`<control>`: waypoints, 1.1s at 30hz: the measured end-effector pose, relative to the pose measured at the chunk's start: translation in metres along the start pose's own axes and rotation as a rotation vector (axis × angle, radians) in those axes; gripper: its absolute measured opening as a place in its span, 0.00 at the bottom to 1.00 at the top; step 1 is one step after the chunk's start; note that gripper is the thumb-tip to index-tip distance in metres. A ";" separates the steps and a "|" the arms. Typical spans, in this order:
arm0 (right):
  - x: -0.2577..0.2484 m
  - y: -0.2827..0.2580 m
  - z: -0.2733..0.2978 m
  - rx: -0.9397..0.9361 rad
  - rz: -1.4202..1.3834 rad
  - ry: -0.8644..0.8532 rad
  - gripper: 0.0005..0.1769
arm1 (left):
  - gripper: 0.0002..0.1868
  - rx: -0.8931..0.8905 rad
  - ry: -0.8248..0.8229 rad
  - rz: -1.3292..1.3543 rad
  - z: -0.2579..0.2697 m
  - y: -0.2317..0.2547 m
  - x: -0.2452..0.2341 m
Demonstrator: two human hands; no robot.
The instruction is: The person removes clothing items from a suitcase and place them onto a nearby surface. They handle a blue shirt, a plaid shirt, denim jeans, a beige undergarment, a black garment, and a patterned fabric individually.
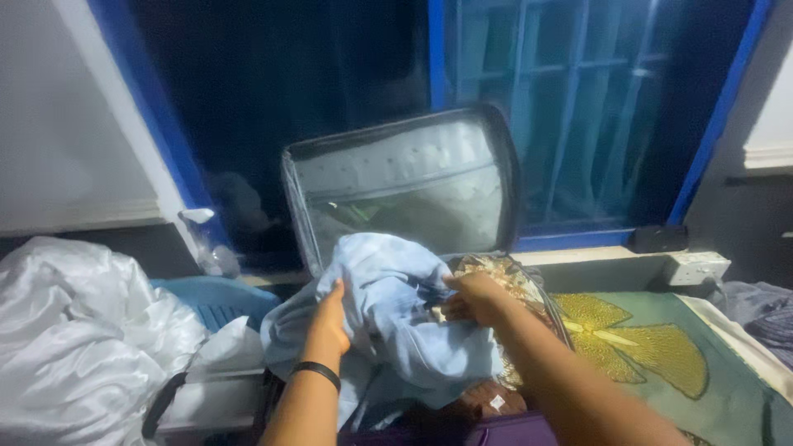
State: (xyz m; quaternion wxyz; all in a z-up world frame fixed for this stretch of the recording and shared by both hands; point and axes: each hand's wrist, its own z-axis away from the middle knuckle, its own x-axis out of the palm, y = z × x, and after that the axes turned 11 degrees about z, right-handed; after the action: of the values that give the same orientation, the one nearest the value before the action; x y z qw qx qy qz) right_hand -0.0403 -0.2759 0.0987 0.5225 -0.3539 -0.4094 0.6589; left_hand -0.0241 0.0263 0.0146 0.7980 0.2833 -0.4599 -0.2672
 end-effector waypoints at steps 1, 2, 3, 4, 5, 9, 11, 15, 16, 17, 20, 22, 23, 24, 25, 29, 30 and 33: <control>0.004 0.004 -0.003 -0.075 0.151 0.085 0.23 | 0.38 0.010 -0.011 -0.001 0.001 0.001 -0.006; 0.011 0.006 -0.006 -0.151 0.303 0.170 0.22 | 0.39 0.020 -0.022 -0.002 0.001 0.003 -0.011; 0.019 0.008 -0.005 -0.229 0.454 0.253 0.21 | 0.40 0.030 -0.034 -0.003 0.000 0.003 -0.016; 0.027 0.005 -0.004 -0.204 0.461 0.232 0.23 | 0.40 0.079 -0.015 -0.048 -0.001 0.002 -0.019; 0.035 0.002 -0.003 -0.179 0.468 0.212 0.25 | 0.40 0.128 0.004 -0.094 -0.002 0.001 -0.022; 0.067 -0.006 -0.008 -0.148 0.489 0.043 0.29 | 0.41 0.367 0.230 -0.440 0.008 0.006 -0.032; 0.080 0.000 -0.025 -0.257 0.722 0.062 0.32 | 0.36 0.480 0.269 -0.705 0.027 0.019 -0.038; 0.092 0.008 -0.047 -0.402 1.055 0.127 0.36 | 0.28 0.488 0.408 -1.247 0.056 0.039 -0.058; 0.093 0.007 -0.041 -0.375 0.909 0.069 0.35 | 0.34 0.647 0.476 -1.219 0.051 0.040 -0.065; 0.092 0.006 -0.029 -0.348 0.763 0.012 0.35 | 0.40 0.806 0.542 -1.184 0.044 0.039 -0.079; 0.096 -0.009 0.008 -0.254 0.857 -0.004 0.36 | 0.42 0.551 0.568 -0.900 0.015 0.026 -0.114; 0.102 -0.015 0.019 -0.242 1.075 0.028 0.37 | 0.33 0.388 0.536 -0.805 -0.002 0.023 -0.118; 0.104 -0.014 0.020 -0.266 1.175 0.039 0.38 | 0.26 0.429 0.531 -0.832 -0.010 0.025 -0.110; 0.102 -0.008 0.019 -0.283 1.272 0.050 0.39 | 0.21 0.466 0.521 -0.862 -0.013 0.024 -0.101; 0.103 0.003 0.018 -0.392 1.257 0.099 0.45 | 0.20 0.586 0.487 -0.880 -0.013 0.020 -0.089; 0.090 0.005 0.016 -0.404 0.726 0.057 0.53 | 0.13 0.546 0.108 -0.626 0.012 0.016 0.013; 0.084 0.001 0.023 -0.294 0.472 -0.027 0.50 | 0.14 0.690 0.015 -0.729 0.022 0.022 0.039; 0.063 -0.032 0.056 -0.339 0.383 0.269 0.43 | 0.23 0.442 -0.340 -0.272 0.060 0.033 0.114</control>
State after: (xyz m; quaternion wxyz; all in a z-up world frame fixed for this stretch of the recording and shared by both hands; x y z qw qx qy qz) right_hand -0.0905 -0.2199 0.1481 0.3715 -0.5912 -0.3663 0.6150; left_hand -0.0226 -0.0417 0.1289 0.5856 0.4601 -0.5917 -0.3085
